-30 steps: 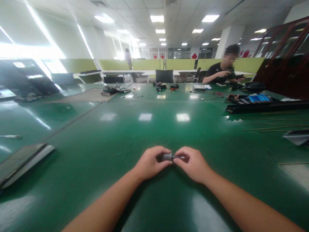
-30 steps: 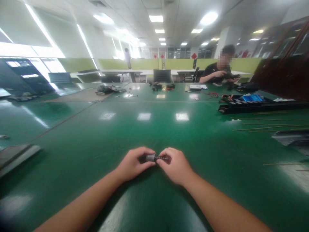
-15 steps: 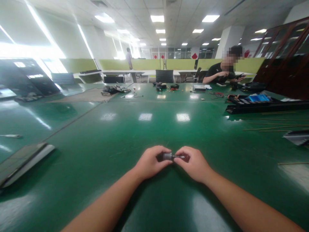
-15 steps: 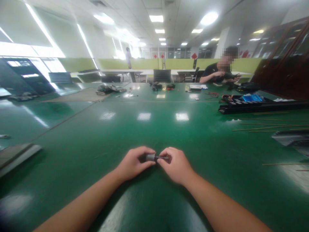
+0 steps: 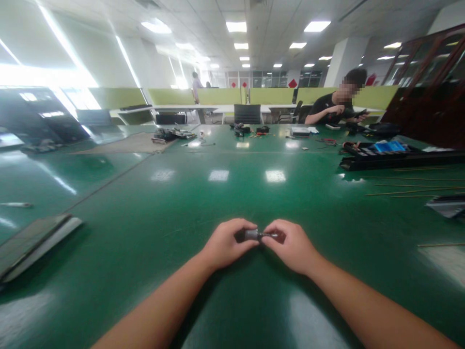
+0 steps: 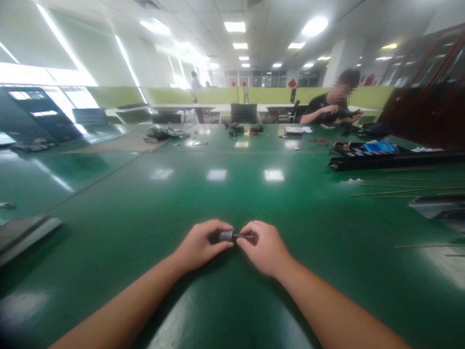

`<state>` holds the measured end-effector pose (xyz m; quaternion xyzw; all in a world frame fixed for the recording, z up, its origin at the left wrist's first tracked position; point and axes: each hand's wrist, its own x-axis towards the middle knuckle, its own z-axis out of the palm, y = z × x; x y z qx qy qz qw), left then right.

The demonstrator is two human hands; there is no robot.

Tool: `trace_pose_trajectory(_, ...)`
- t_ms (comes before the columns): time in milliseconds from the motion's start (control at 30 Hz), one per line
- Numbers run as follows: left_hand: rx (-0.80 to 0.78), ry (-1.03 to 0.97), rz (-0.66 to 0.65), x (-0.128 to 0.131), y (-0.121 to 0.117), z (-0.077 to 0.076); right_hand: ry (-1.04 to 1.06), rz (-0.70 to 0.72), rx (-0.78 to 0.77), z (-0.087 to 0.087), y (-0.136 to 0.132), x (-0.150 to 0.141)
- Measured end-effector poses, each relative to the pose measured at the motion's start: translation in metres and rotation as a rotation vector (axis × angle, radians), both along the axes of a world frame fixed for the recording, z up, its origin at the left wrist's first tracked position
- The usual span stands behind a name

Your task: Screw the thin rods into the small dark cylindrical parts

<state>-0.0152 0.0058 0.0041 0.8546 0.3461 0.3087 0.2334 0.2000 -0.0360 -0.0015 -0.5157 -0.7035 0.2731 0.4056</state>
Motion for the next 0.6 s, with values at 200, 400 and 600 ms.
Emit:
trace_pose_trajectory(200, 0.005, 0.006, 0.005, -0.0007, 0.0008, -0.0014, 0.007, 0.001, -0.01, -0.0004, 0.0001, 0.0001)
trace_pose_trajectory(400, 0.014, 0.008, 0.009, -0.0007, 0.0, -0.0007, 0.006, -0.003, -0.014, -0.0017, 0.0006, 0.0013)
trace_pose_trajectory(600, 0.011, 0.006, 0.009, -0.0009, 0.0004, -0.0003, 0.005, -0.008, -0.022, -0.0006, -0.0006, 0.0013)
